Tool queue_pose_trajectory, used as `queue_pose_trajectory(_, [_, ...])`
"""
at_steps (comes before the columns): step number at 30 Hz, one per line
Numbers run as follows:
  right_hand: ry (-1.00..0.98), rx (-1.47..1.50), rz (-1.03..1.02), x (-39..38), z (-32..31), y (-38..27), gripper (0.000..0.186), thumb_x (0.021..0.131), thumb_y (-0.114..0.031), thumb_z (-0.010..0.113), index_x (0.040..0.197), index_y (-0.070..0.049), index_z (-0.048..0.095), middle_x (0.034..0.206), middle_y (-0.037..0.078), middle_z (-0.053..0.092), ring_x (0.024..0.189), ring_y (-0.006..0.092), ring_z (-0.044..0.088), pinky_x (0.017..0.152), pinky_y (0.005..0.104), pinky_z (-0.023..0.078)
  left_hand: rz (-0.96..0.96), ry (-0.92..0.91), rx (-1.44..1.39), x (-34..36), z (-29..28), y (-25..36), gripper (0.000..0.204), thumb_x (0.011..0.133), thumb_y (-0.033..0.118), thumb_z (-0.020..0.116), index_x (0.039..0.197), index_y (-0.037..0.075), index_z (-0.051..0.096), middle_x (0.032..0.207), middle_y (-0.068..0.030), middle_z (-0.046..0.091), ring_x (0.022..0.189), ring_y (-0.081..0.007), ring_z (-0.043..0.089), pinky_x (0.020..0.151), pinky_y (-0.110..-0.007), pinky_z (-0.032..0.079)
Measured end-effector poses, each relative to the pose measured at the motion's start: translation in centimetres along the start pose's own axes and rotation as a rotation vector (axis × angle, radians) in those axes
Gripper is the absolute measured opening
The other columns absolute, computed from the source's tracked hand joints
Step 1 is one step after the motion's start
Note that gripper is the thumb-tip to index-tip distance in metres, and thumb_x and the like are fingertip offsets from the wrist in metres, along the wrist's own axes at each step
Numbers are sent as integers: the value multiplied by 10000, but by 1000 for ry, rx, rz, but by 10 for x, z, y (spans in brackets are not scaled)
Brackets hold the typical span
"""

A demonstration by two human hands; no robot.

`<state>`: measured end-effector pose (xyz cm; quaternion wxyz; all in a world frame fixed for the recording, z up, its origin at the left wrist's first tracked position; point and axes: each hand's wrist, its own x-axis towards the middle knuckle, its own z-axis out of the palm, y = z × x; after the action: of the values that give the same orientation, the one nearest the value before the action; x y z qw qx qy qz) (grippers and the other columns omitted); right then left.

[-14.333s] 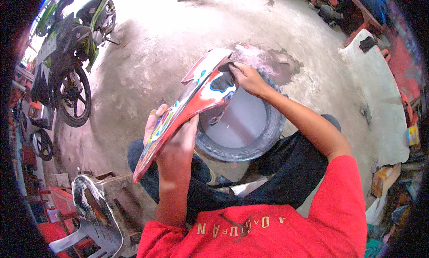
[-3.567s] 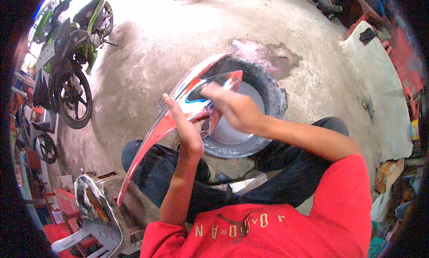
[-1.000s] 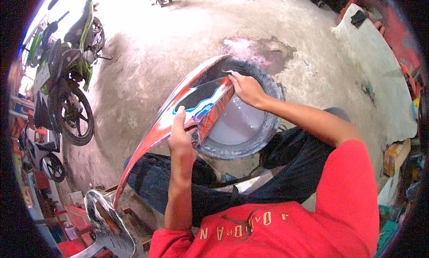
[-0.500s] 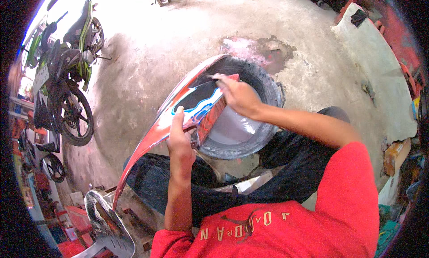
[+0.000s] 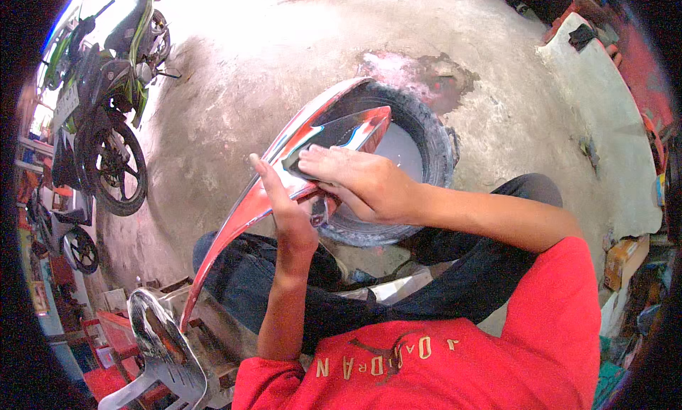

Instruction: The person sands a multicolored motorcycle fairing piece using a small sanding block while dipping the piece and block into a bucket of water.

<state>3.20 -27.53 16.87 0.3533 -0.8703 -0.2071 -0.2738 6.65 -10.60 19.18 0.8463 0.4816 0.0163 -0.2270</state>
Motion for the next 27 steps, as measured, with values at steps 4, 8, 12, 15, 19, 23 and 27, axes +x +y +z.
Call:
queue_pose_trajectory(4, [-116,-91,249,-1,-14,54,389,929,-70,533,1306,6,589,1273,226,637,1180,360,630,1005,423,507,151,47,326,6,-17,-15,782,1046,632,247,1605,170,-45,1587,-153,251,1254,-311,545,988,-506,506])
queue_pose_trajectory(8, [5,-71,100,-6,6,30,387,953,-42,523,1334,4,576,1319,238,613,1230,351,607,1040,426,496,172,245,136,8,-3,-16,819,987,737,263,1380,30,392,1313,-162,538,1120,-307,629,940,-478,536])
queue_pose_trajectory(12, [-91,149,-229,0,-4,-1,461,879,-41,552,1332,42,574,1354,223,601,1276,356,584,1099,463,453,161,160,97,11,-16,-21,921,955,792,234,1335,-9,488,1207,-166,630,1036,-305,667,914,-446,546])
queue_pose_trajectory(15, [-109,80,359,11,-11,44,361,964,-74,510,1307,5,589,1223,205,670,1106,325,679,940,393,551,119,282,134,13,-9,-26,943,940,815,190,1270,-2,529,1177,-143,648,971,-271,681,891,-387,548])
queue_pose_trajectory(19, [-13,82,-255,12,-5,-16,384,938,-82,560,1315,-22,600,1280,195,649,1192,334,639,1024,421,505,200,206,144,15,-14,-35,971,920,838,158,1247,8,543,1156,-138,655,931,-272,680,843,-402,561])
queue_pose_trajectory(23, [-109,82,-224,10,-11,32,405,928,-119,550,1315,-3,592,1289,197,644,1187,348,635,1022,441,499,90,183,100,7,-2,-29,1003,909,850,148,1313,9,518,1192,-142,649,1033,-273,652,874,-434,548])
queue_pose_trajectory(27, [-78,70,41,17,-3,18,363,993,-130,534,1328,0,586,1300,225,628,1208,352,620,1013,410,502,141,234,139,6,10,-26,1037,899,861,169,1400,-5,441,1323,-162,570,1168,-314,600,952,-477,514])
